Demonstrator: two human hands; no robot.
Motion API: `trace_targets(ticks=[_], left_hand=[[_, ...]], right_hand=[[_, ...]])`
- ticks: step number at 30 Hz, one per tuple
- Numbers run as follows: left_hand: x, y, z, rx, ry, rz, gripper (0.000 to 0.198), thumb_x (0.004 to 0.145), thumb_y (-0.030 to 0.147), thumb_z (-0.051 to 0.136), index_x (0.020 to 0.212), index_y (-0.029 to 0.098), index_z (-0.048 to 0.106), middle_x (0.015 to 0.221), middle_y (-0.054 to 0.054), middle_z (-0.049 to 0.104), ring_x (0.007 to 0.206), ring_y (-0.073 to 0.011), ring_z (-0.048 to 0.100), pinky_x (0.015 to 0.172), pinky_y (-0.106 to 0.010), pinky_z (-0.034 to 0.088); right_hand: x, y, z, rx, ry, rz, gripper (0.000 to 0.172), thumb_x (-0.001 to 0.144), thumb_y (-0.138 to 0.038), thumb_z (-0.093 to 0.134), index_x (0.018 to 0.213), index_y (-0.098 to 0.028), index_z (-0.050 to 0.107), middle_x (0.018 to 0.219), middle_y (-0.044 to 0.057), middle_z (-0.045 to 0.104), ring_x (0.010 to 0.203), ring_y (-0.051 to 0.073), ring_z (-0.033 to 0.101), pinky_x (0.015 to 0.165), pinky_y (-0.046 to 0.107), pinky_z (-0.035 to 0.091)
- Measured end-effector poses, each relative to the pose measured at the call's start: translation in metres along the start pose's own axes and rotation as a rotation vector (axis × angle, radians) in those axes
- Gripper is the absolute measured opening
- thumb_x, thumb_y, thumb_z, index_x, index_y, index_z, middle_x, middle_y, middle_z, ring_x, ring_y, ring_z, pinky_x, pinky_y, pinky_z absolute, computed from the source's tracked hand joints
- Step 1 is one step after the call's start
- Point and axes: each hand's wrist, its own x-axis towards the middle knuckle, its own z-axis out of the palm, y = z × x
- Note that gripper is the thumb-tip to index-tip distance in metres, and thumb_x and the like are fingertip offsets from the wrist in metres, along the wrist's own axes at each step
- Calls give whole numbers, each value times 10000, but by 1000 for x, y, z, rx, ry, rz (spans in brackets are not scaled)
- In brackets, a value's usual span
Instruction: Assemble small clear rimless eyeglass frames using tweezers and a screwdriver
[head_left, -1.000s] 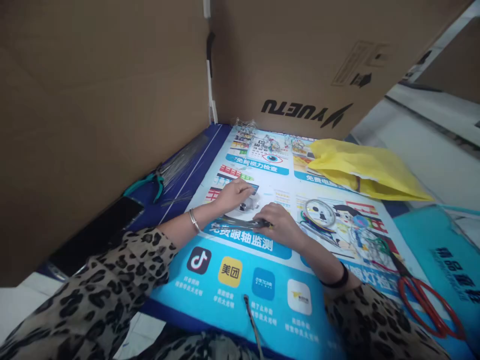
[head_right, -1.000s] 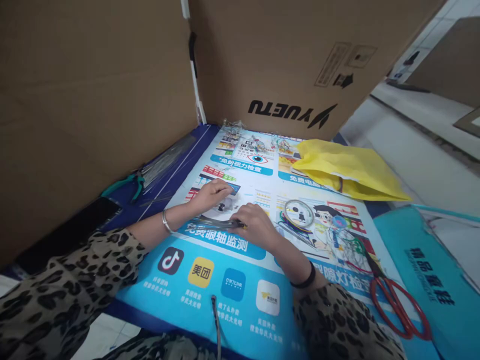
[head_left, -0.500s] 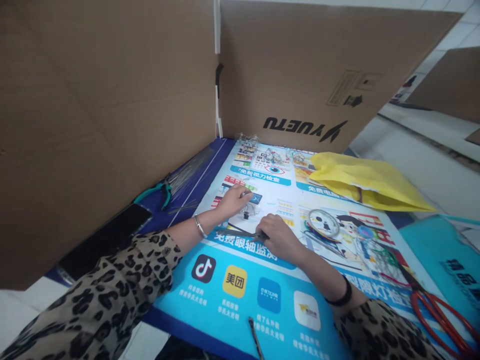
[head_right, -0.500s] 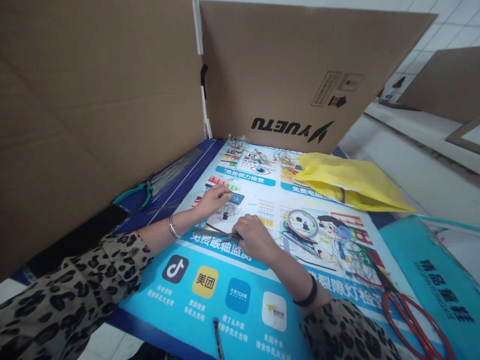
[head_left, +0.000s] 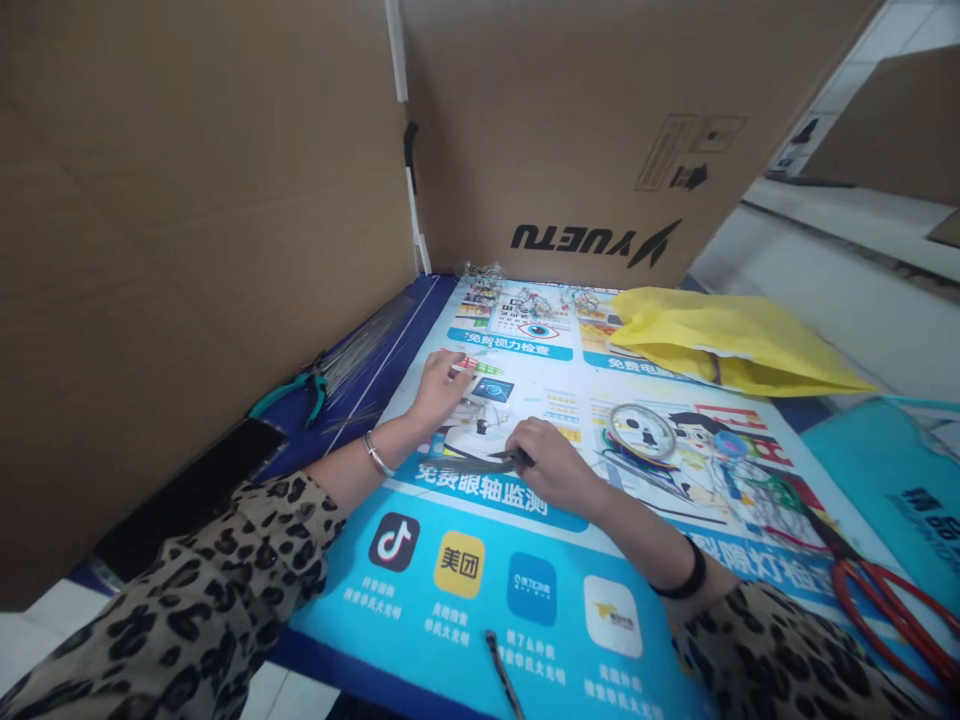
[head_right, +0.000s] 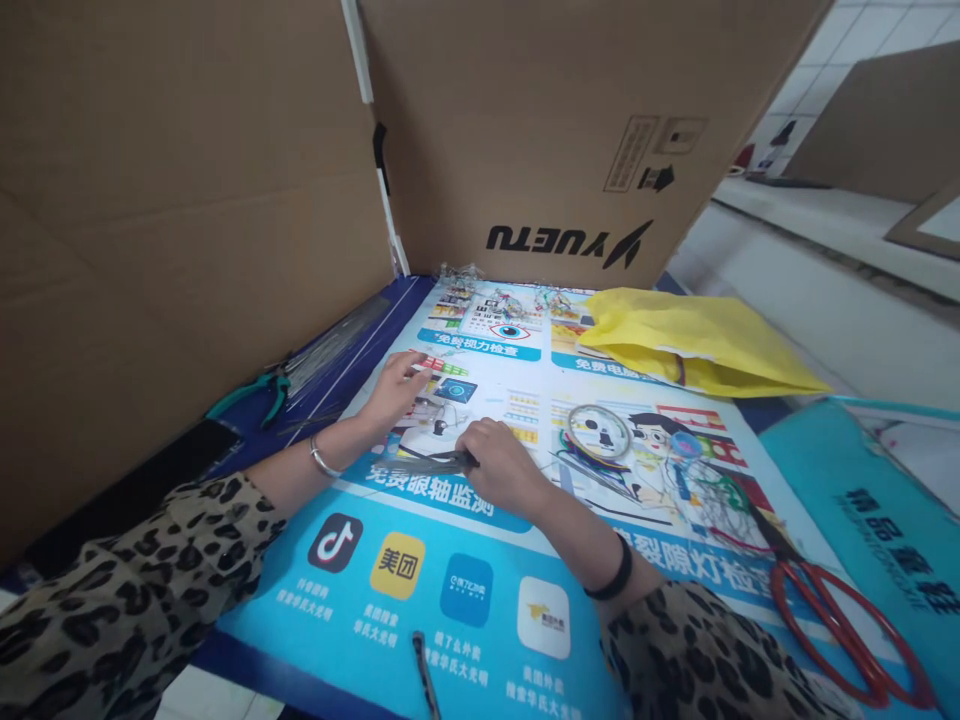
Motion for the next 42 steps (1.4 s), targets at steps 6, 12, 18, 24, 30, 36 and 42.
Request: trace_targets(ticks=[6,12,18,24,30,36,42], left_hand=[[-2,20,-30,-79,-128,88,240,830,324,471,897,152,625,942,-54,614,888,-152,552,841,-293,422],[3,62,-58,112,-646,372,274,851,336,443,914,163,646,897,-62,651,860,-168,572,790,-294,423],[-7,73,-58,452,-717,659,233,846,267,447,831,190,667,726,-51,626,760,-159,564,730,-285,410],[-18,75,-49,789,-554,886,209,839,135,426,837,169,632,751,-54,591,766,-177,521,684,-306,374],[-25,77,-42,858,-480,982,180,861,164,424,861,160,604,764,-59,583,763,-182,504,695,-319,379],[-25,70,-40,773,-426,1040,183,862,172,438,930,179,607,925,-71,618,927,-204,505,791,-358,380],[-25,64,-37,819,-473,1021,186,864,166,420,920,155,597,908,-78,609,846,-196,508,749,-332,415]], right_hand=[[1,3,1,120,175,96,68,805,-193,486,738,-191,476,726,17,509,698,140,458,624,264,368],[3,-1,-3,172,241,209,132,817,-270,463,709,-196,449,676,-5,473,642,129,442,576,250,348],[2,2,-6,218,292,276,132,812,-269,443,703,-195,448,655,-19,456,624,120,436,571,243,345],[2,7,-2,179,302,204,31,753,-197,549,760,-173,569,705,0,534,668,120,489,617,241,382],[2,4,-3,208,313,183,83,745,-210,584,791,-180,647,691,1,582,658,115,522,622,234,392],[1,6,-5,331,317,171,139,783,-272,554,783,-181,659,667,-14,569,616,97,502,580,215,364],[0,10,-4,342,302,172,129,775,-253,554,772,-173,654,656,-19,544,608,95,487,568,213,342]])
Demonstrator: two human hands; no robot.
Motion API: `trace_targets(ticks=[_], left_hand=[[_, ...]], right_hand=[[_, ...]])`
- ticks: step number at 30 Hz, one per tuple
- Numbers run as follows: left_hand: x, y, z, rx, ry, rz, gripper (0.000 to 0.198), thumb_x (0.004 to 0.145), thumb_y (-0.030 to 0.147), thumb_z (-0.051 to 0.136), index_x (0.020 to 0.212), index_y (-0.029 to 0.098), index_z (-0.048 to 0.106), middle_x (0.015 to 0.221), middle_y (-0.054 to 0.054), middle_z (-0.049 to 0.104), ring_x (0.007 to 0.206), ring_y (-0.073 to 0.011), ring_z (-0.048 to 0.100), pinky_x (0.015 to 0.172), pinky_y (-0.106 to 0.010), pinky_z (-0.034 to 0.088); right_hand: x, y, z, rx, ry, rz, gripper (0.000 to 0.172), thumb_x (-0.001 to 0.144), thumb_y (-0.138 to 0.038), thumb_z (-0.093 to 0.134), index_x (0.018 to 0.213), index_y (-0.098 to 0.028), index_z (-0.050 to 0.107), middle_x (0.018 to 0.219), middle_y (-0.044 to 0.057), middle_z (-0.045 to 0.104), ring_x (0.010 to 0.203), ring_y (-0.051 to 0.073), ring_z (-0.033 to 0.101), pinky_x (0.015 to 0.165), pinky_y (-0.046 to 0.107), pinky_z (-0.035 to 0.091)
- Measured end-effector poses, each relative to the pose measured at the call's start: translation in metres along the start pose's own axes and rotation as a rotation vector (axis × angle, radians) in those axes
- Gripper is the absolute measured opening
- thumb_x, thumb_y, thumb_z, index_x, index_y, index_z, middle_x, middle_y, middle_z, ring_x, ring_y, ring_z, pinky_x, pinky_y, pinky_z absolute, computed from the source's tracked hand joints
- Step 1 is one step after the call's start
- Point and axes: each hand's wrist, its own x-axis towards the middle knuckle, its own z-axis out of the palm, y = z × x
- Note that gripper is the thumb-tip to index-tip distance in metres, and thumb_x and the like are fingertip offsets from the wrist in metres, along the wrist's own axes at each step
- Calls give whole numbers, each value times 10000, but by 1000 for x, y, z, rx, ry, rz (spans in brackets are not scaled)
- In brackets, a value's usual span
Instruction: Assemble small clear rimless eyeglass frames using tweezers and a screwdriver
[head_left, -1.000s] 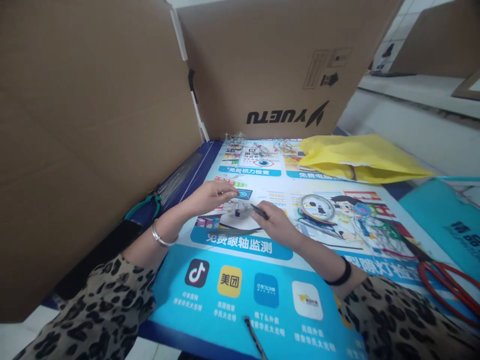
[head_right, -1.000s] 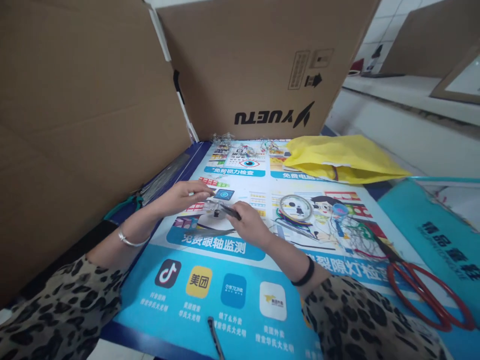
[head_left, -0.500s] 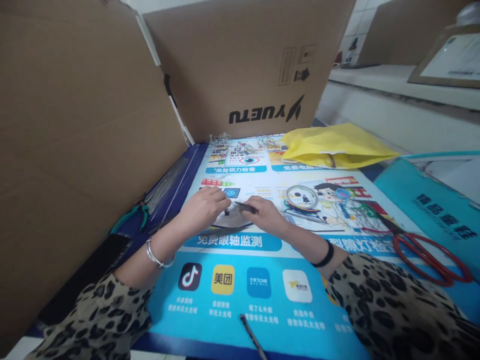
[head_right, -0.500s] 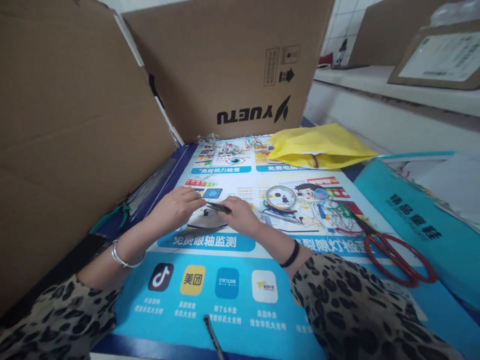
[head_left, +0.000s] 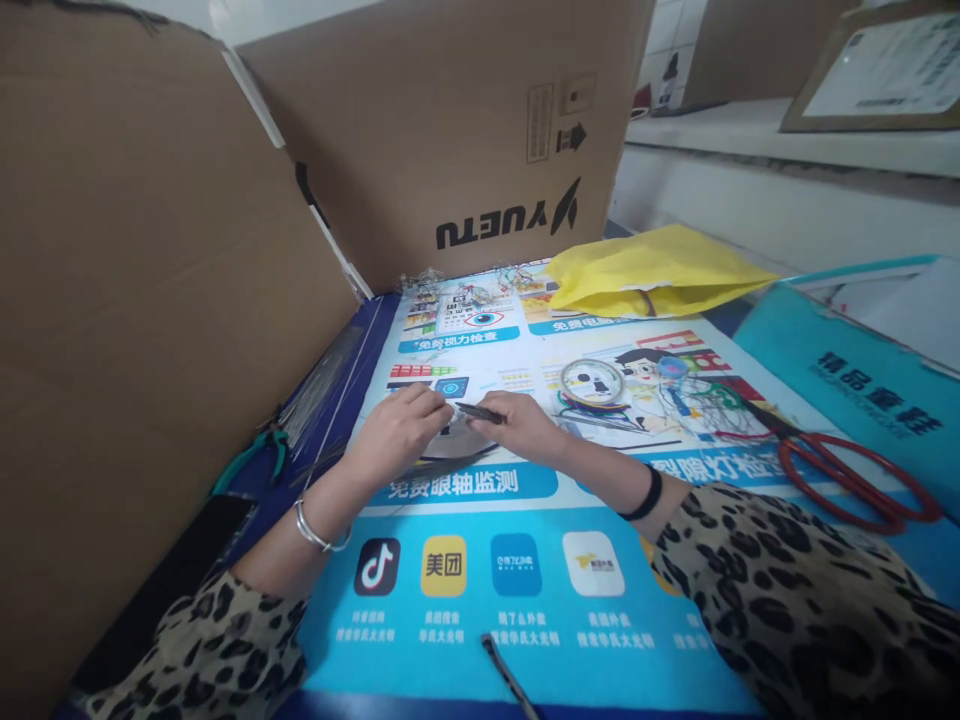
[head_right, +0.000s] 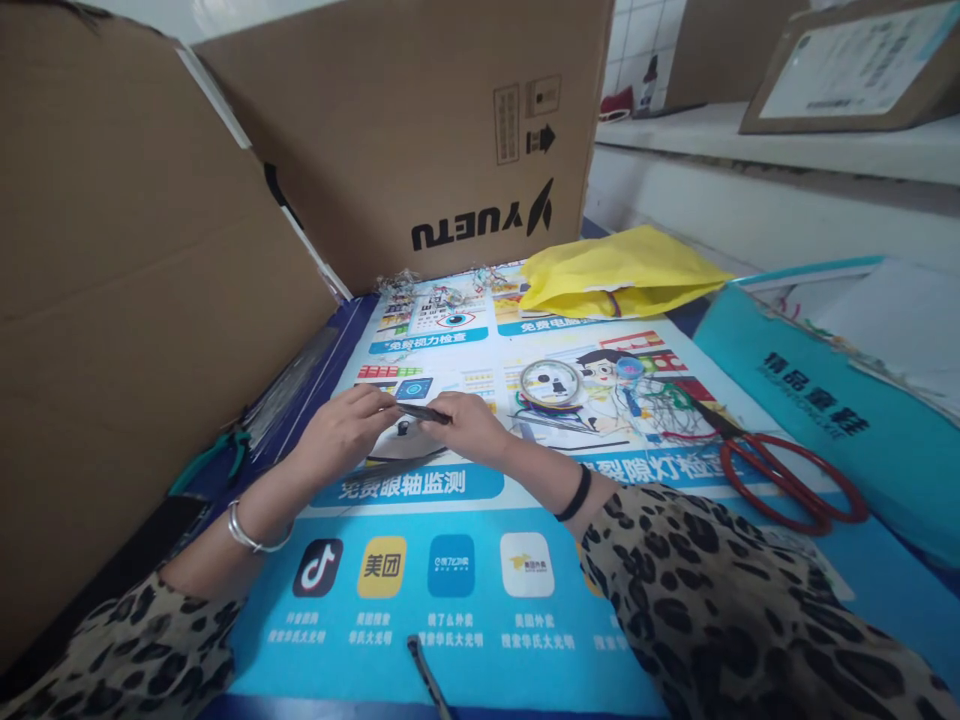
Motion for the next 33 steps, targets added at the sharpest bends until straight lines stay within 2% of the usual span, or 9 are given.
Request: trace_targets(ticks=[7,10,16,20,23,27,33], left_hand=[[-1,7,-1,-19,-27,-119,209,846,121,410,919,158,602,863,-80,609,851,-201,516,713,-309,439],[0,8,1,-113,-17,-216,198,831,120,432,882,166,617,863,-75,622,847,-193,540,698,-289,447],[2,3,7,-566,24,-478,136,797,173,501,802,182,637,806,-26,645,767,-152,583,711,-266,443],[3,4,14,-939,30,-750,85,746,222,558,768,176,627,702,6,617,570,-110,566,576,-231,438],[7,8,14,-1179,70,-884,74,719,232,581,736,162,599,606,27,571,504,-89,531,523,-208,420],[12,15,11,-1330,160,-950,89,704,237,591,718,150,587,576,28,550,508,-85,510,524,-204,416],[13,24,14,-1350,256,-933,49,723,189,559,741,151,583,600,31,541,547,-76,495,563,-194,405]], right_hand=[[1,-2,0,-8,4,41,111,768,-240,557,751,-166,638,656,-15,541,620,100,493,574,218,345],[2,-3,-1,0,-1,58,104,763,-226,556,772,-170,642,674,-10,552,631,104,498,582,222,349],[1,-4,-1,21,-10,108,138,760,-270,554,801,-169,638,692,-4,555,633,106,483,582,227,343],[0,-9,0,81,2,165,155,750,-295,548,794,-167,624,665,-13,540,605,100,459,558,224,326],[-1,-15,1,145,3,211,135,734,-290,551,776,-171,598,638,-30,521,589,93,441,545,217,315],[-2,-22,3,172,-9,251,97,706,-270,567,715,-176,546,607,-50,483,580,84,414,531,207,298],[-2,-24,8,148,1,267,150,691,-279,574,643,-182,469,559,-69,420,548,75,367,504,205,263]])
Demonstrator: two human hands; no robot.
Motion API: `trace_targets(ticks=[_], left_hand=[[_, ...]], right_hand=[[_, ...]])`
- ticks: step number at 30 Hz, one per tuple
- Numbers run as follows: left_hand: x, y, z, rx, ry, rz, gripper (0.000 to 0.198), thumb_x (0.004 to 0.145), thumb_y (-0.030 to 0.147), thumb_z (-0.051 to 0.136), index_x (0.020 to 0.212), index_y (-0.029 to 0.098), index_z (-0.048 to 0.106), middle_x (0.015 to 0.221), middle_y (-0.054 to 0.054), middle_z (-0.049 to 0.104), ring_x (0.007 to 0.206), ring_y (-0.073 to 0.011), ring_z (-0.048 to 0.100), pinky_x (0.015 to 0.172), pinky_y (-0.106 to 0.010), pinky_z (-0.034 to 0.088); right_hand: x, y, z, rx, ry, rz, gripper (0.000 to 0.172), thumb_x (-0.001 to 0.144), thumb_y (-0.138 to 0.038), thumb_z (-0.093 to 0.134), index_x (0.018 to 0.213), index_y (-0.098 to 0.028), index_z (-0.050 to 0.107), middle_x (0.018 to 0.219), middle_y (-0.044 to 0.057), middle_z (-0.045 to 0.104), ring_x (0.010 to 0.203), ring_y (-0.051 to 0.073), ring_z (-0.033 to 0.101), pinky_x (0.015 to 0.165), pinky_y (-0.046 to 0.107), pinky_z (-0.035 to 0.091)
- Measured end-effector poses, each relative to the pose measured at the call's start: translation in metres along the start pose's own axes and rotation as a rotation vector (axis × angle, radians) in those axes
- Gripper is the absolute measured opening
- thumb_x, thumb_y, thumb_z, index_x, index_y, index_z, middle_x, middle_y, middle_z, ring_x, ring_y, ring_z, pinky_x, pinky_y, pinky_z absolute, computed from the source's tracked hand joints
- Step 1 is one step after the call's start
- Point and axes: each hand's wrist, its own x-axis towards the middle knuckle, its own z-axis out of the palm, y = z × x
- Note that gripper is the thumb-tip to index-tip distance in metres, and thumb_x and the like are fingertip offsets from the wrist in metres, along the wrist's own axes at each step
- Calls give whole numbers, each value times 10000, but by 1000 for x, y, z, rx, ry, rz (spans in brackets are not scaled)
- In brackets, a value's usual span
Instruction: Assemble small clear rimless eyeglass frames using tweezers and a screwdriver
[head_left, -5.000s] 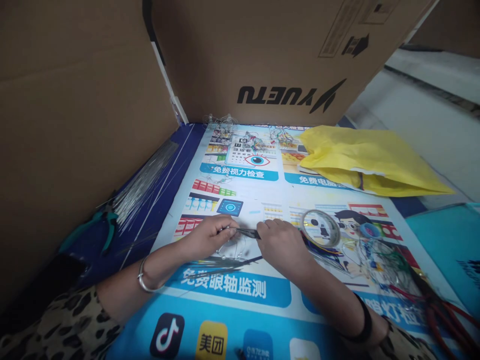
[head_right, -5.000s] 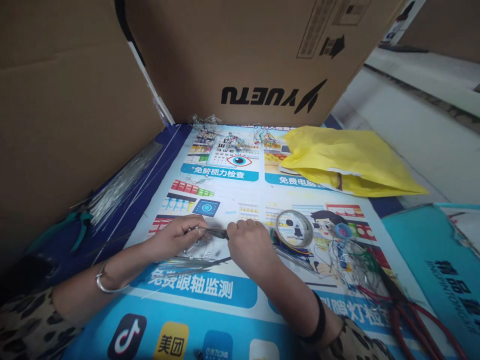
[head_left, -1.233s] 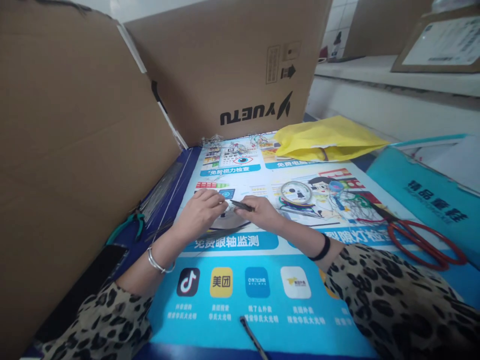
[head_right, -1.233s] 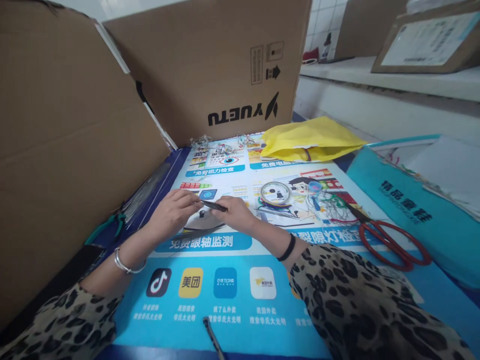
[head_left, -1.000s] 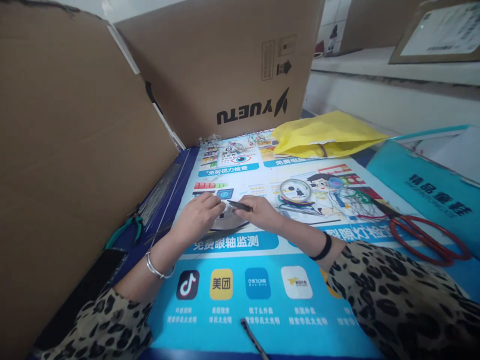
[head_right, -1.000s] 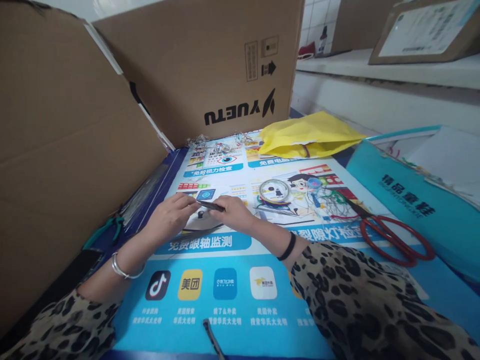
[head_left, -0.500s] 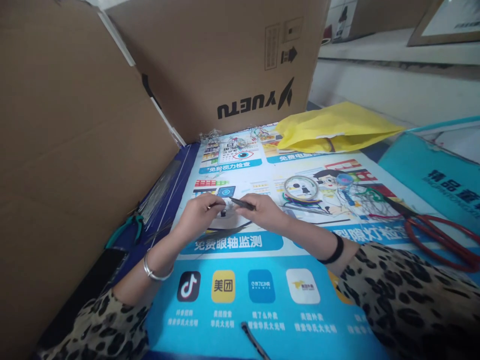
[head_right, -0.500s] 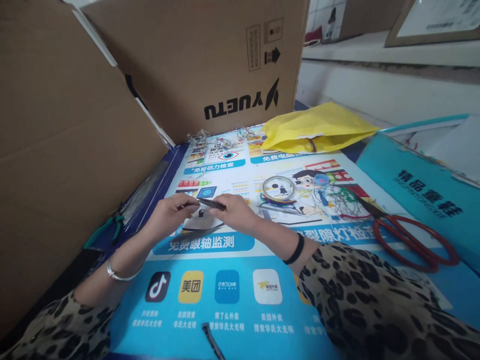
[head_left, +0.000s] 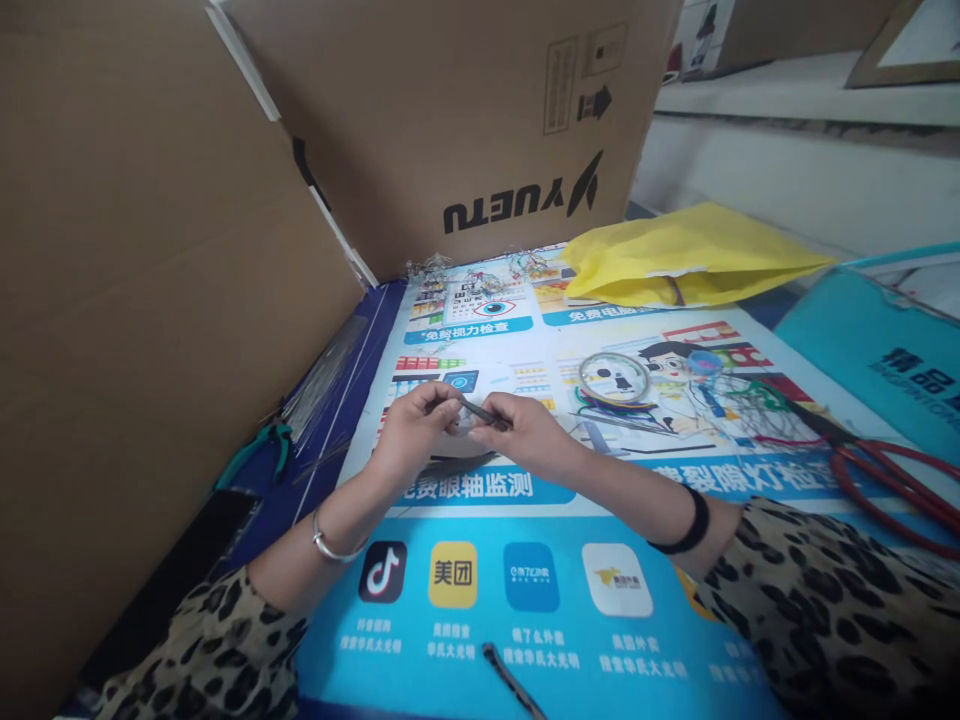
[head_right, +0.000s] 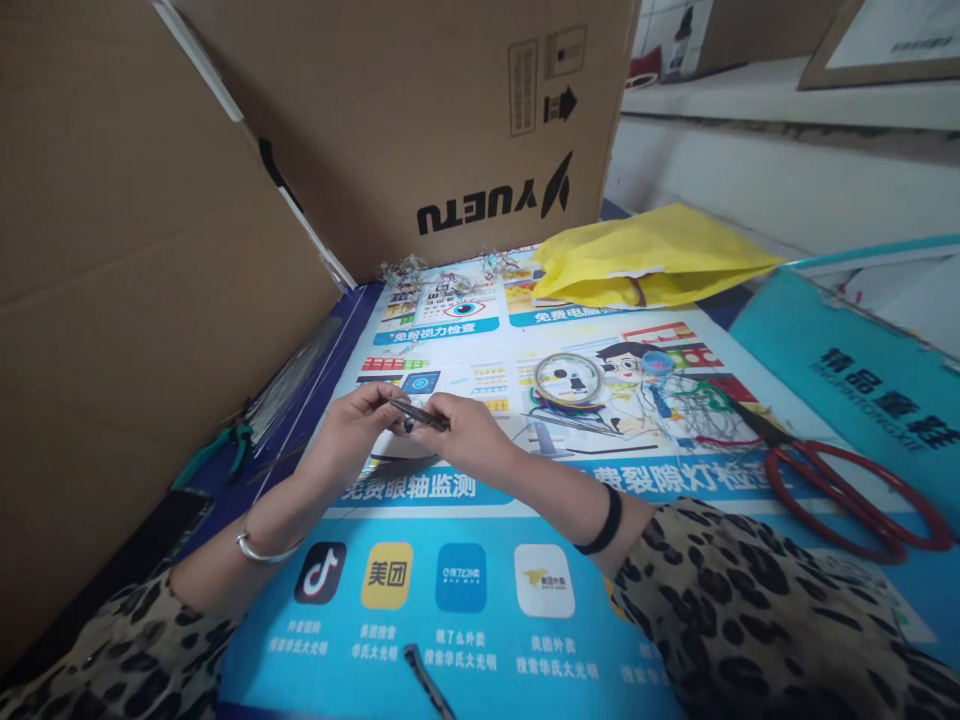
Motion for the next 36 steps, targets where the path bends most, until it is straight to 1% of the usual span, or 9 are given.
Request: trace_targets(ticks=[7,10,13,16,19,23,25,28,36], left_hand=[[-3,-8,12,-161,55,7,32,723,166,553,753,165,562,629,40,534,550,-74,492,554,-194,407],[-3,-9,13,-238,34,-17,28,716,159,564,743,165,560,633,41,537,568,-68,493,578,-187,407],[-3,-8,11,-309,-7,-55,61,728,209,586,757,158,570,680,20,579,588,-69,511,600,-192,415],[-2,-8,7,-364,-25,-69,115,742,252,592,769,144,563,803,-31,626,660,-95,564,610,-210,436],[-2,-9,4,-444,-16,-91,146,757,278,582,783,152,515,875,-60,644,759,-147,614,618,-240,458],[-2,-10,4,-496,-9,-144,171,769,299,564,786,169,454,842,-67,669,750,-173,642,620,-264,472],[-1,-10,4,-494,-6,-150,167,776,299,551,792,171,445,827,-70,673,734,-171,645,620,-264,474],[-1,-10,4,-501,11,-158,155,781,291,539,797,174,438,790,-55,669,694,-151,640,612,-254,476],[-1,-11,6,-513,10,-229,164,776,284,548,784,169,431,746,-34,644,641,-123,625,577,-232,486]], right_hand=[[0,0,7,15,45,19,202,693,-308,574,622,-186,429,550,-71,398,535,75,355,489,205,256],[-1,-3,7,-2,26,20,189,690,-303,588,638,-183,452,560,-69,411,541,75,365,495,203,262],[0,-3,-2,-46,22,-18,241,742,-383,559,641,-178,479,560,-59,420,542,78,375,492,203,261],[4,4,-16,-184,88,-136,280,817,-415,473,679,-176,523,577,-36,457,560,92,408,519,213,295],[11,20,-29,-472,177,-373,205,814,-339,508,731,-163,571,714,30,561,720,140,477,660,254,343],[15,36,-37,-869,170,-442,125,789,-250,527,751,-163,610,757,56,596,772,175,469,688,294,299],[14,37,-37,-993,159,-492,115,783,-237,522,755,-175,615,763,53,591,788,186,453,689,310,271],[11,35,-36,-1056,157,-548,117,785,-233,514,747,-181,611,760,48,580,794,186,428,695,320,244],[10,32,-33,-1088,230,-560,118,782,-239,510,731,-177,596,744,57,554,784,191,383,688,325,219]])
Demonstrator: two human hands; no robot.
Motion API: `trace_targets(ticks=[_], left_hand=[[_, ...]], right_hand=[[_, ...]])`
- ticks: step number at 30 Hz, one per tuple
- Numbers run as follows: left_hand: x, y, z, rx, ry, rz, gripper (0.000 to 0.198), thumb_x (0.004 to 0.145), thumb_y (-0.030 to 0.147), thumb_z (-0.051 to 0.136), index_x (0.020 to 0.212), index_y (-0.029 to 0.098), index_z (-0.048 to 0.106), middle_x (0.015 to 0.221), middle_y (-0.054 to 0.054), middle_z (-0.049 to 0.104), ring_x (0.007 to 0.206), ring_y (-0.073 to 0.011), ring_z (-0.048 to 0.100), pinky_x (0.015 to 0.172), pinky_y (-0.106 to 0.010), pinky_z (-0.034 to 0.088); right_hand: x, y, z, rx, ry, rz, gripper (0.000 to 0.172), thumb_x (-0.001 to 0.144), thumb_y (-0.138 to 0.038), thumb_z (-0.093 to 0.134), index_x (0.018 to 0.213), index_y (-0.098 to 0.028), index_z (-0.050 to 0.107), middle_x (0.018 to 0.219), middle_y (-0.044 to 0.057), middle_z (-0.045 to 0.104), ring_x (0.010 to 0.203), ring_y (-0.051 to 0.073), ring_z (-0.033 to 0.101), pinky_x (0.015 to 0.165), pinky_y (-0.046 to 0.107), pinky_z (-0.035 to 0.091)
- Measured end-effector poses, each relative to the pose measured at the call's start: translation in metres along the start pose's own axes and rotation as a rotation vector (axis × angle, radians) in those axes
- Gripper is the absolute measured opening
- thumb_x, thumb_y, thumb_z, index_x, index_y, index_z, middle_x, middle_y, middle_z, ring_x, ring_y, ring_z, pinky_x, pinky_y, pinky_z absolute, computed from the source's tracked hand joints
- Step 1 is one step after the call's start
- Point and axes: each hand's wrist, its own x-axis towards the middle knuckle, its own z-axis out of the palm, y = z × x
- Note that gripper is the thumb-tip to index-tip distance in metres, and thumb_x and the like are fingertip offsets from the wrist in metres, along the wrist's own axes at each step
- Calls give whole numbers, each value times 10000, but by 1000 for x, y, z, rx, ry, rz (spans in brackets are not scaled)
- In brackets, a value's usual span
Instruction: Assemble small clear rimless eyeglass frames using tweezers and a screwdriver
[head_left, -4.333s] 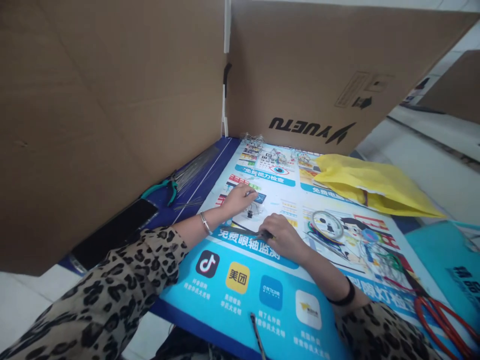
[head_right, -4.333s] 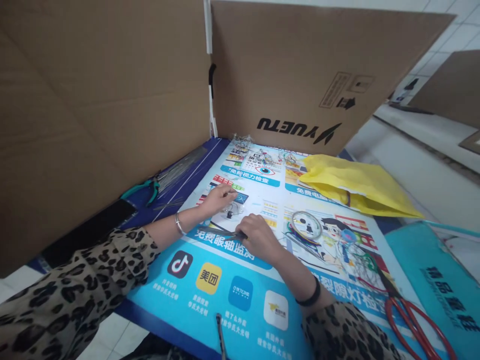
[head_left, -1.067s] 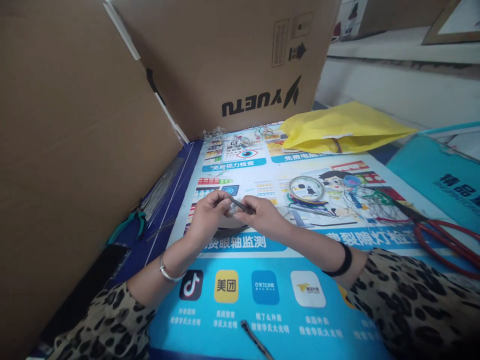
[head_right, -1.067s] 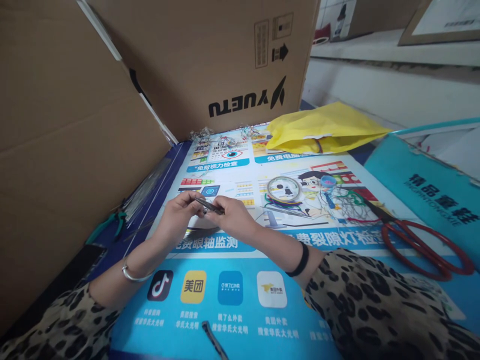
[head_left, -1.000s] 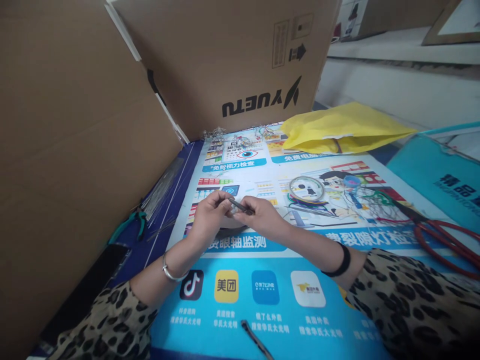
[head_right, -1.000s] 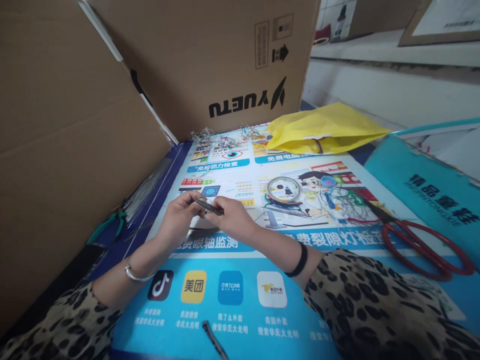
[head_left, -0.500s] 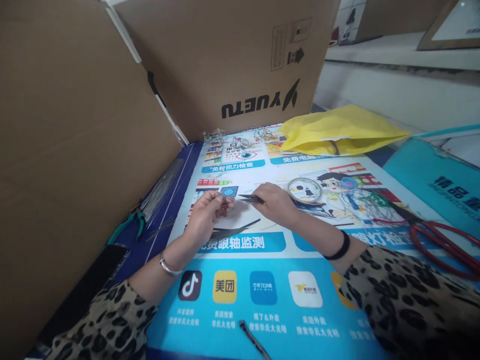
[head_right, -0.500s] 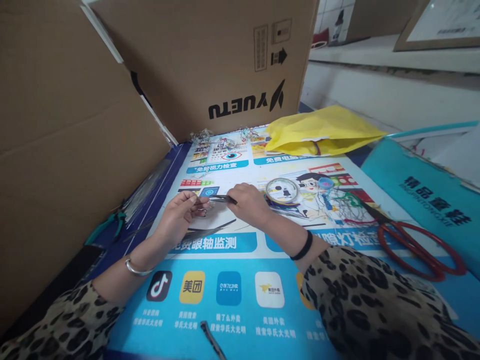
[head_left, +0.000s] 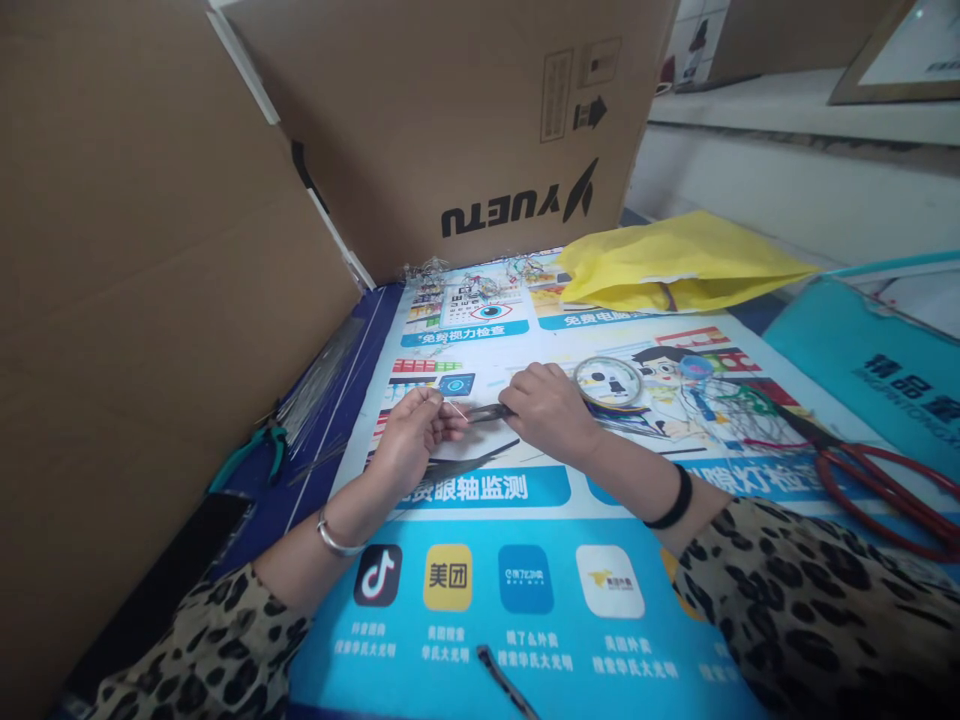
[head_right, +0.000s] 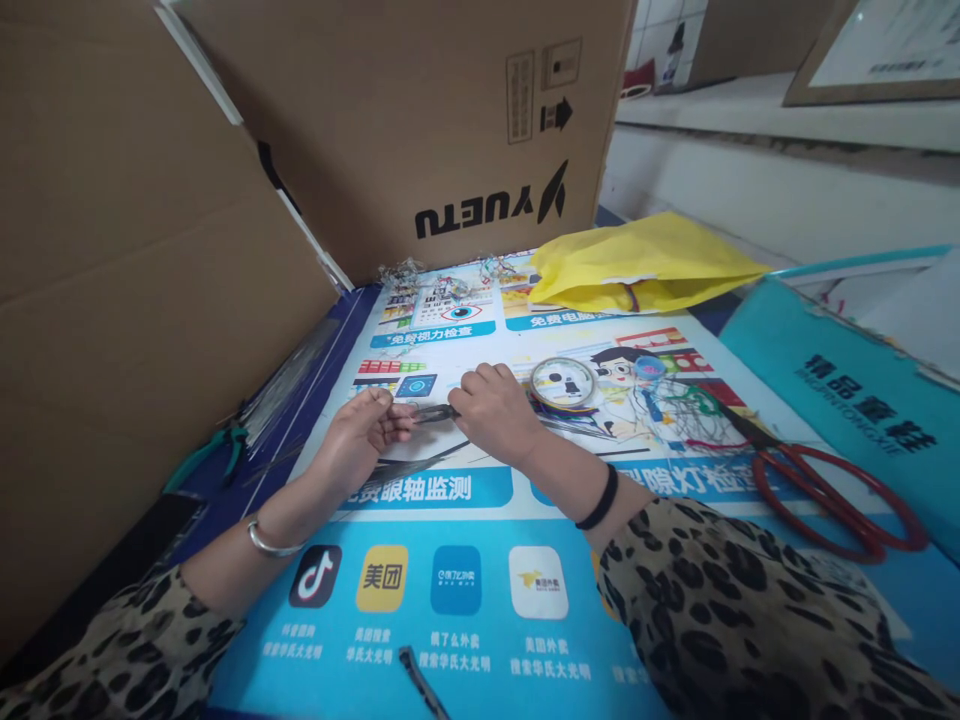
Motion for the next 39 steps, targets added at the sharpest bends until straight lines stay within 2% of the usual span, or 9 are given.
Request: trace_targets(ticks=[16,28,39], left_hand=[[-3,-2,0,-30,-78,-81,166,781,287,562,776,156,460,699,-8,599,652,-162,657,502,-202,471],[-1,-3,1,-14,-72,-93,176,763,291,575,767,160,458,677,10,583,602,-138,643,470,-187,456],[-3,-2,1,-48,-123,-142,187,762,293,580,749,164,445,639,15,568,558,-122,622,451,-188,461]], right_hand=[[2,-2,-4,-32,67,-62,126,781,-208,507,683,-181,581,697,48,527,735,181,350,658,329,198],[4,-3,-7,-43,42,-93,133,779,-186,509,669,-177,585,686,56,521,736,183,345,652,327,199],[2,-4,-5,-15,40,-122,129,782,-178,498,683,-176,581,693,53,516,737,182,343,658,327,205]])
